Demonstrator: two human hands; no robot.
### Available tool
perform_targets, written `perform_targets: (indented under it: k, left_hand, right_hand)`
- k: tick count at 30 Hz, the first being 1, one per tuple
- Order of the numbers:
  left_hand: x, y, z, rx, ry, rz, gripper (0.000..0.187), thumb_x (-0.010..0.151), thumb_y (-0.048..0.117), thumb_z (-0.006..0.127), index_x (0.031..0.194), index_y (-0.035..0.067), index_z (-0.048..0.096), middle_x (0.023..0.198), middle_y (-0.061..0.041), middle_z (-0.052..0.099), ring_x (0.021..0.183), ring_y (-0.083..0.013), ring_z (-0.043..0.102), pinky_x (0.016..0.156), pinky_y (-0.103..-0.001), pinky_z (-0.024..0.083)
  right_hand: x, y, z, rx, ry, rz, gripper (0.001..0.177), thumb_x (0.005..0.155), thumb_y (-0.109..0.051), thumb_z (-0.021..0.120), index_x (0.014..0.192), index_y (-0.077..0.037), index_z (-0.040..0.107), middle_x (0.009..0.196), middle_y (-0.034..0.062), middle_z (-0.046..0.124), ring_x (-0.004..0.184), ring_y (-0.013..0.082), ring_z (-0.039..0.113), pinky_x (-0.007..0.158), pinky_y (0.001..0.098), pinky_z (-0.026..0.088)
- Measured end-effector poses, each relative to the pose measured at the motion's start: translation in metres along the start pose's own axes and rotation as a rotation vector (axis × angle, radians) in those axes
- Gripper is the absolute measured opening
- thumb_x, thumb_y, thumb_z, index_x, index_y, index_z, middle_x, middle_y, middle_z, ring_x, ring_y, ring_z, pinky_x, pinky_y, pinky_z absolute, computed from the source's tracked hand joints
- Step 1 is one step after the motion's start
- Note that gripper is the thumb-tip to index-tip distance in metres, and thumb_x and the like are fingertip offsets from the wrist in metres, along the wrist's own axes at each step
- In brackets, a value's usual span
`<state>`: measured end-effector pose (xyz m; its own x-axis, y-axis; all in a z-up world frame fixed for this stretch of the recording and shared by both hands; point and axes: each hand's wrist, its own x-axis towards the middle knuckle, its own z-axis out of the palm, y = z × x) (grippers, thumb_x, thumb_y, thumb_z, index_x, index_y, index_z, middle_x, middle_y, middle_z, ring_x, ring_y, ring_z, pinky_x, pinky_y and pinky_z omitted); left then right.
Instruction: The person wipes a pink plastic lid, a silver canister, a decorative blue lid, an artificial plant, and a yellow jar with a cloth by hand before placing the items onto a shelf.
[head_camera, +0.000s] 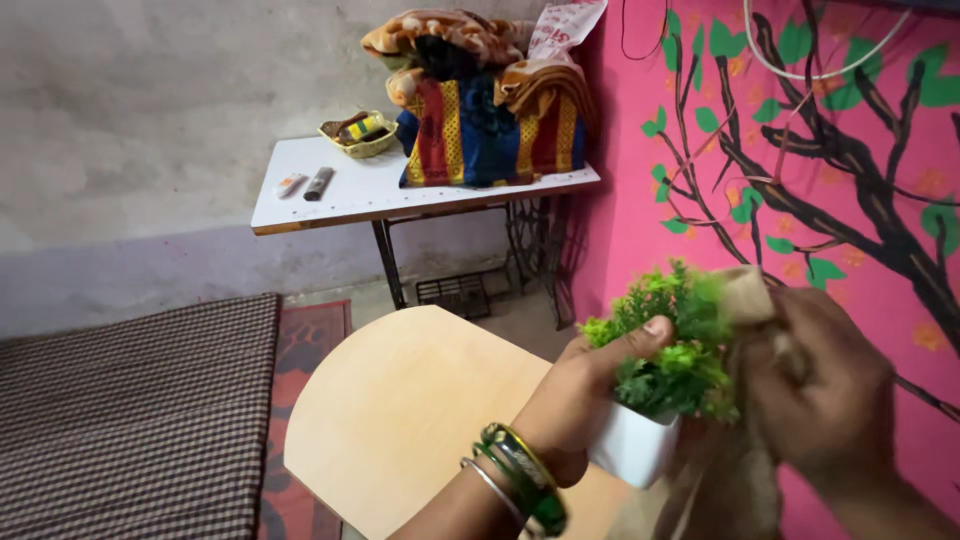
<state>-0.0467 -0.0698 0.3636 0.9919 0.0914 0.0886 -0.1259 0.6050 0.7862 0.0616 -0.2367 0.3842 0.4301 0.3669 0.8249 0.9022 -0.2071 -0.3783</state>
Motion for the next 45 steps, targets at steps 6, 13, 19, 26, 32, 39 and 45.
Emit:
perform_targets:
  k: [6,13,19,26,32,39,45]
  left_hand:
    - [0.001,-0.012,0.017,0.007,-0.022,-0.072,0.044,0.099,0.046,0.064,0.104,0.002,0.070,0.083,-0.008,0.074,0.066,-0.0174,0.072,0.059,-0.031,0.057]
    - [-0.003,-0.027,0.054,0.021,0.109,0.004,0.036,0.099,0.038,0.069,0.112,0.004,0.070,0.091,-0.005,0.072,0.071,-0.0153,0.068,0.065,-0.032,0.055]
    - [-0.014,-0.026,0.070,0.070,0.152,0.170,0.039,0.099,0.030,0.067,0.126,0.003,0.068,0.110,-0.004,0.072,0.095,-0.0119,0.068,0.083,-0.028,0.054]
    - [-0.019,-0.036,0.086,0.242,0.185,0.297,0.068,0.100,0.032,0.065,0.157,0.007,0.038,0.132,-0.007,0.065,0.119,-0.0109,0.062,0.101,-0.027,0.049]
    - [-0.034,-0.044,0.087,0.045,0.183,0.176,0.123,0.084,0.005,0.077,0.164,0.028,-0.014,0.134,-0.009,0.062,0.117,-0.0193,0.063,0.097,-0.041,0.053]
    - [-0.035,-0.052,0.080,0.026,0.192,0.231,0.105,0.081,0.005,0.076,0.164,0.022,0.013,0.124,-0.009,0.067,0.098,-0.0193,0.067,0.092,-0.035,0.054]
    - [-0.032,-0.059,0.092,0.436,0.284,0.212,0.092,0.078,0.011,0.077,0.158,0.017,0.033,0.124,-0.012,0.068,0.101,-0.0200,0.068,0.088,-0.037,0.057]
  right_hand:
    - [-0.007,0.012,-0.038,0.441,0.013,0.055,0.017,0.106,-0.016,0.057,0.118,-0.004,0.061,0.118,0.0109,0.071,0.113,0.0191,0.071,0.097,0.0279,0.055]
    - [-0.018,0.041,-0.041,-0.169,0.018,-0.194,0.024,0.105,-0.016,0.063,0.119,0.003,0.069,0.117,0.0155,0.070,0.103,0.0242,0.070,0.090,0.0305,0.054]
    - [-0.037,0.051,-0.050,0.433,0.112,0.365,0.024,0.107,-0.016,0.060,0.124,0.001,0.064,0.112,0.0092,0.071,0.098,0.0157,0.068,0.089,0.0276,0.054]
    - [-0.051,0.028,-0.025,0.390,-0.053,0.440,0.046,0.092,-0.015,0.071,0.134,-0.001,0.061,0.106,0.0075,0.071,0.095,0.0132,0.064,0.079,0.0280,0.052]
    - [-0.056,0.049,-0.031,0.682,-0.053,0.631,0.026,0.105,-0.010,0.063,0.128,0.001,0.066,0.103,0.0078,0.068,0.088,0.0139,0.063,0.073,0.0282,0.051]
    - [-0.055,0.056,-0.045,0.602,-0.133,0.512,0.030,0.091,-0.005,0.068,0.120,0.000,0.069,0.100,0.0069,0.068,0.090,0.0122,0.063,0.079,0.0280,0.053]
    - [-0.036,0.044,-0.072,0.445,0.025,0.183,0.024,0.096,-0.010,0.068,0.117,0.001,0.069,0.101,0.0085,0.068,0.088,0.0166,0.064,0.079,0.0321,0.053]
